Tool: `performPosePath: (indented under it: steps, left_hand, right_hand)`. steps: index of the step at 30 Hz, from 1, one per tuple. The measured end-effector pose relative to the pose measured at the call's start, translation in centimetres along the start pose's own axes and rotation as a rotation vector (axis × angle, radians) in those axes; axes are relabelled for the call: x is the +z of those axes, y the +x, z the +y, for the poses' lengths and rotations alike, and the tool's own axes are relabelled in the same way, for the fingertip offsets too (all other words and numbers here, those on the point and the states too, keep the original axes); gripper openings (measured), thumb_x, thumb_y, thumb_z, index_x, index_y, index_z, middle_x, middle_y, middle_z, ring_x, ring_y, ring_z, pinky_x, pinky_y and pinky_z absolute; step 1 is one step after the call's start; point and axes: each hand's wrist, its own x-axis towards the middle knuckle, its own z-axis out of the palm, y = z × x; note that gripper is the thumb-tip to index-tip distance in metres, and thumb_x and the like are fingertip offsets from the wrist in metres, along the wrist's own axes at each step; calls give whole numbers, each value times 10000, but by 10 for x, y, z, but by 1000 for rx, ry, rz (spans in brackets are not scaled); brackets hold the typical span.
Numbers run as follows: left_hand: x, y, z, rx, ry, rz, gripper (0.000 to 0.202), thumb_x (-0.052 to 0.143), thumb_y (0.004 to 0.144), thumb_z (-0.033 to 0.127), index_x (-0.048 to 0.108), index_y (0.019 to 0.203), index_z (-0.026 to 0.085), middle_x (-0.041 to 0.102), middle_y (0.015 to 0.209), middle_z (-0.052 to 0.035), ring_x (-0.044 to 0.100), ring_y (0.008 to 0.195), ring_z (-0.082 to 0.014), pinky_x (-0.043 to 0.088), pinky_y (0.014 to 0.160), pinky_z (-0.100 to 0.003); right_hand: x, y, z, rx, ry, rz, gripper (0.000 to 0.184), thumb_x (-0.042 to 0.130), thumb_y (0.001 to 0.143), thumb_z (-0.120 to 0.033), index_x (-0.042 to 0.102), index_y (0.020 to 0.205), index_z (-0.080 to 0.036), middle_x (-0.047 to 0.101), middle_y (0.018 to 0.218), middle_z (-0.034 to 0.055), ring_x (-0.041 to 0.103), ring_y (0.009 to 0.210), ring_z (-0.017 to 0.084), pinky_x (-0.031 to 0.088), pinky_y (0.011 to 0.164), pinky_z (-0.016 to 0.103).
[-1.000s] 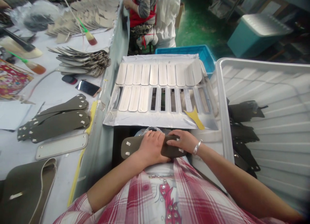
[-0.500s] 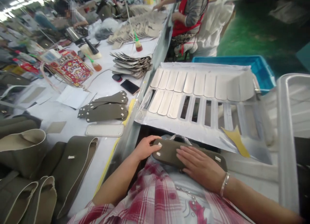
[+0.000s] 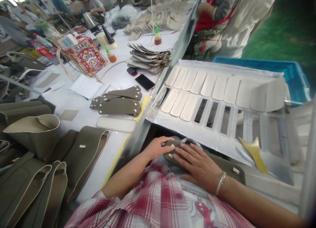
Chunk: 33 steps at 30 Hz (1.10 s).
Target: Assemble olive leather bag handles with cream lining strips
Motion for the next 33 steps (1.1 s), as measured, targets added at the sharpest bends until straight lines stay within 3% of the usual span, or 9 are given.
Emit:
performPosePath:
  steps: [6,12,17,19,21,23,25,28,33]
  left_hand:
    - [3,-3,3,-11,56,22,411,644,760,348,612,1132,178,614,1102,-62,585,964,-195,452,895,-321]
    - [8,-9,8,3,191,47,417,608,779,399,607,1138,186,614,1096,-61,575,974,-201,449,893,-315]
    - [5,-12,9,-101,58,-103,527,605,767,352,495,1255,186,554,1227,-62,539,1085,-214,432,945,-341]
    - [2,-13,11,-120,-25,-170,561,616,756,316,462,1281,192,530,1266,-53,508,1136,-210,400,985,-343]
    - [2,-15,13,-126,-44,-179,552,612,760,298,460,1281,197,519,1280,-49,482,1166,-214,362,1020,-357]
    - [4,-15,14,-136,-26,-146,530,597,770,293,467,1273,191,524,1270,-56,475,1170,-228,350,1027,-379]
    - [7,-15,13,-148,-13,-113,518,582,779,293,465,1272,183,529,1260,-61,473,1167,-234,348,1026,-384]
    - [13,-15,9,-161,-26,-78,520,575,788,305,453,1278,182,526,1263,-58,471,1169,-227,339,1031,-366]
    - [19,-17,5,-153,-58,-34,536,578,780,319,442,1281,186,513,1276,-64,467,1175,-234,353,1018,-349]
  right_hand:
    - [-14,-24,12,-52,-3,1,639,624,772,-473,421,1334,-245,452,1347,80,319,1283,330,252,1032,577]
    - [-31,-103,25,53,-120,-36,651,583,799,-500,366,1367,-266,441,1359,52,295,1296,329,238,1037,582]
    - [-44,-150,17,198,-168,-66,602,564,811,-500,410,1338,-255,474,1332,47,279,1304,323,227,1053,577]
    - [-43,-158,14,310,-64,-12,463,534,850,-400,465,1287,-266,520,1283,41,317,1289,297,279,1045,552]
    - [-37,-163,12,527,112,144,381,486,875,-309,485,1251,-250,528,1259,63,385,1250,258,360,1018,494]
    - [-29,-165,12,814,367,326,394,472,869,-313,462,1249,-212,499,1267,109,468,1175,237,454,943,435]
    - [-22,-163,13,1015,697,379,442,501,836,-390,468,1222,-177,516,1231,137,532,1093,241,497,879,417]
    - [-17,-153,16,1067,1121,323,443,546,781,-442,524,1124,-162,601,1105,112,572,1018,244,478,890,423]
    - [-11,-143,13,1145,1227,504,472,619,691,-418,534,1075,-156,618,1048,88,570,981,242,460,876,396]
